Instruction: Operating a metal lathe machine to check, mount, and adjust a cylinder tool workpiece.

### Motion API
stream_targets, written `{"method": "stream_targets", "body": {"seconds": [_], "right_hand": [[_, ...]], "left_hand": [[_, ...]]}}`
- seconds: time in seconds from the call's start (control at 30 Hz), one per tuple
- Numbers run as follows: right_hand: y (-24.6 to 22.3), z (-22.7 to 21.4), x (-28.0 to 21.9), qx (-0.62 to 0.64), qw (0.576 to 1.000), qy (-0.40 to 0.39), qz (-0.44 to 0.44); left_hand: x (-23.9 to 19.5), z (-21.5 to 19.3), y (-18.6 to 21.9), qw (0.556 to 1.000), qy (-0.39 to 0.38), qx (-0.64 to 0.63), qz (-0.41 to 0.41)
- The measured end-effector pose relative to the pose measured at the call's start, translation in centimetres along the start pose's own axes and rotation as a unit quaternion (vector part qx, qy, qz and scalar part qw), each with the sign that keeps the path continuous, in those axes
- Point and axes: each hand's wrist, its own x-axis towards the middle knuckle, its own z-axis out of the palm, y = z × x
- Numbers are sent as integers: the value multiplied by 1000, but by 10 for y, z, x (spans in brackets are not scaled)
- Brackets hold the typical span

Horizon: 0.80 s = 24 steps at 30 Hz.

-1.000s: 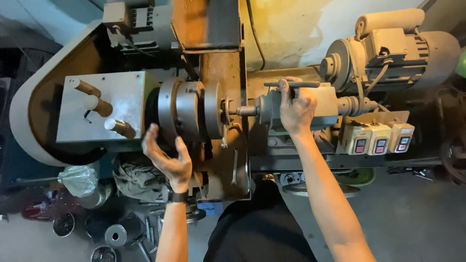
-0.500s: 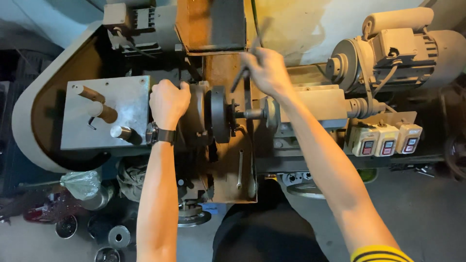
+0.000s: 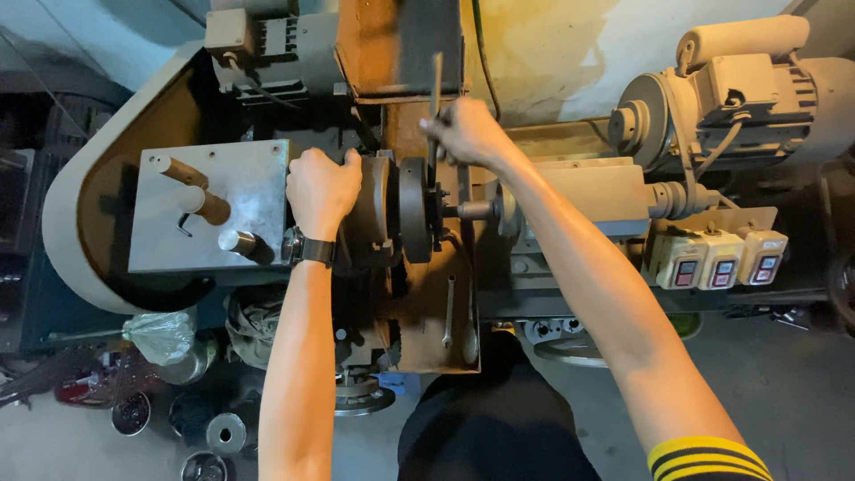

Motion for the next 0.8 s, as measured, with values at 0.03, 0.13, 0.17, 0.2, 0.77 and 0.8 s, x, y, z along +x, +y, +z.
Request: {"method": "stream_targets", "body": {"seconds": [0.03, 0.13, 0.17, 0.2, 0.77, 0.8], "right_hand": [[2, -6, -2, 39, 997, 63, -2], [22, -25, -25, 92, 967, 223, -81], [30, -31, -36, 106, 929, 317, -160], [40, -29, -56, 105, 929, 317, -158], [83, 5, -113, 48, 893, 414, -170], [84, 4, -113, 47, 893, 414, -169]], "left_hand": [[-2, 0, 0, 1000, 9, -1, 4], [-2, 9, -13, 999, 28, -26, 32], [0, 13, -19, 996, 40, -48, 58], [-7, 14, -20, 996, 38, -48, 58], [-197, 86, -87, 931, 293, -177, 123], [-170, 62, -69, 932, 292, -178, 122]]}}
